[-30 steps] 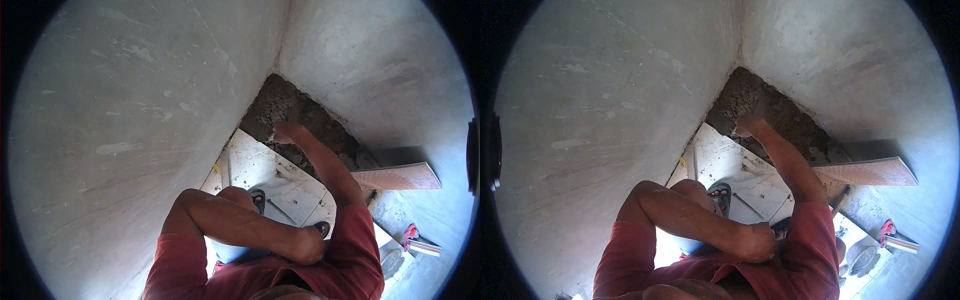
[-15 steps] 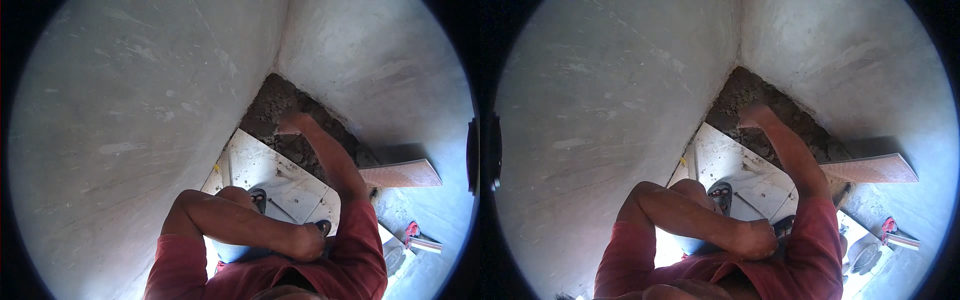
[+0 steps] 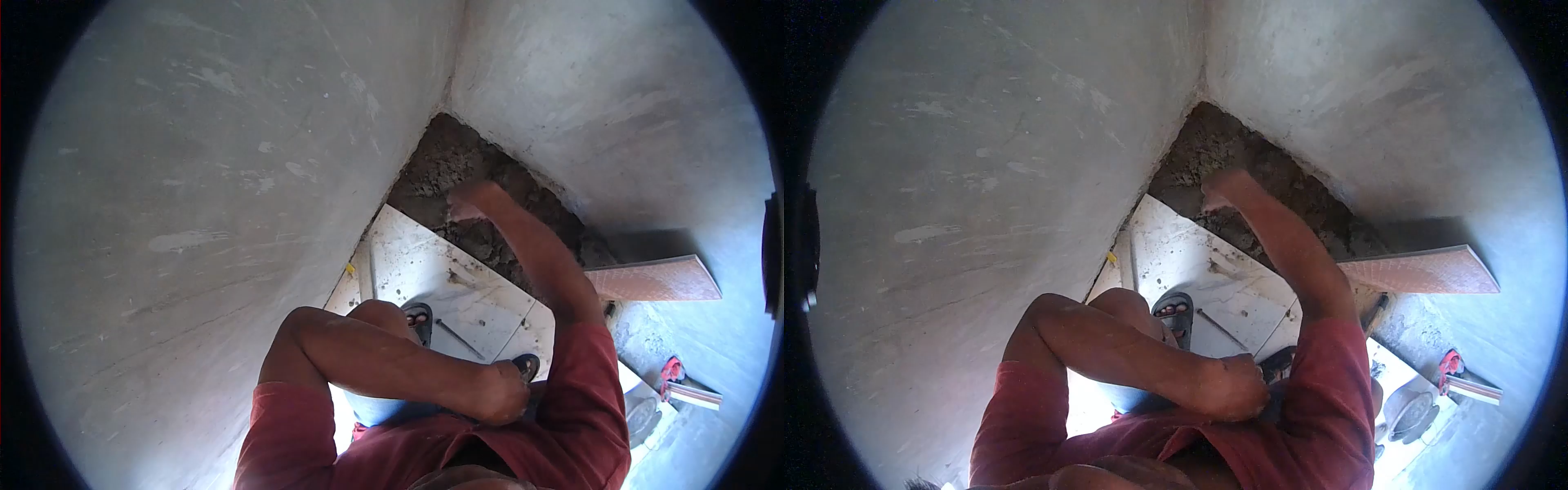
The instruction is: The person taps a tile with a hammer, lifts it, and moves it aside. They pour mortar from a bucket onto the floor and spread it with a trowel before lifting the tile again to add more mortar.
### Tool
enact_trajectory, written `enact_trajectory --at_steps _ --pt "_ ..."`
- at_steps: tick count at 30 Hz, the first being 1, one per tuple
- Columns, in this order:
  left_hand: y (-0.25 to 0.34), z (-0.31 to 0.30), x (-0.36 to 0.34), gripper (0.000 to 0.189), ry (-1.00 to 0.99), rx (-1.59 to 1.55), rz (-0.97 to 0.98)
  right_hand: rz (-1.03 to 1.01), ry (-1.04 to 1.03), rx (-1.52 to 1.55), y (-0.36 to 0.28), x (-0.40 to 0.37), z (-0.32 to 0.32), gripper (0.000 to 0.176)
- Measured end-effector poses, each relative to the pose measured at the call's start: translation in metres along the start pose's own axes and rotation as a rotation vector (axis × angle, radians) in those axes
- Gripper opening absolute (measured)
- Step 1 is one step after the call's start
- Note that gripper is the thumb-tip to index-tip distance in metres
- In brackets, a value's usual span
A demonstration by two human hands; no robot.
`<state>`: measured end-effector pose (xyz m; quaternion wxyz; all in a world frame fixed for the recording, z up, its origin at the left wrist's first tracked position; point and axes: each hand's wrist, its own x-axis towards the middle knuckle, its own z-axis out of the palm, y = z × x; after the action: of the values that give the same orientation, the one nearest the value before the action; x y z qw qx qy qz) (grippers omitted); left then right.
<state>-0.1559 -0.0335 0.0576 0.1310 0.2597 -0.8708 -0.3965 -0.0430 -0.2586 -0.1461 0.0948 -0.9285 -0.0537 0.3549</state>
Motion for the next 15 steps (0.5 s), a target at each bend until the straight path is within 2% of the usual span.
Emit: enact_trajectory --at_steps 1,4,9,11,14,15 --pt "0.0 0.0 0.0 0.015 -0.015 0.011 -0.007 0.19 -0.094 0.117 -0.013 -0.018 -0.026 0.028" --pt "0.002 -0.007 0.002 0.014 -0.054 0.017 -0.014 0.276 0.012 0.02 -0.017 -0.026 -0.016 0.027" --pt "0.004 -0.013 -0.004 0.014 -0.017 -0.044 -0.044 0.227 0.026 -0.006 -0.015 -0.077 0.051 0.025" --pt "0.0 -0.005 -0.002 0.016 -0.038 -0.094 -0.056 0.228 0.047 -0.057 -0.017 -0.088 0.041 0.025" --pt "-0.001 0.001 -0.001 0.016 0.027 -0.076 0.006 0.247 -0.091 -0.144 -0.022 -0.087 0.025 0.027" --pt "0.0 0.001 0.0 0.016 0.023 -0.078 0.013 0.257 0.016 -0.084 -0.025 -0.081 0.023 0.028"
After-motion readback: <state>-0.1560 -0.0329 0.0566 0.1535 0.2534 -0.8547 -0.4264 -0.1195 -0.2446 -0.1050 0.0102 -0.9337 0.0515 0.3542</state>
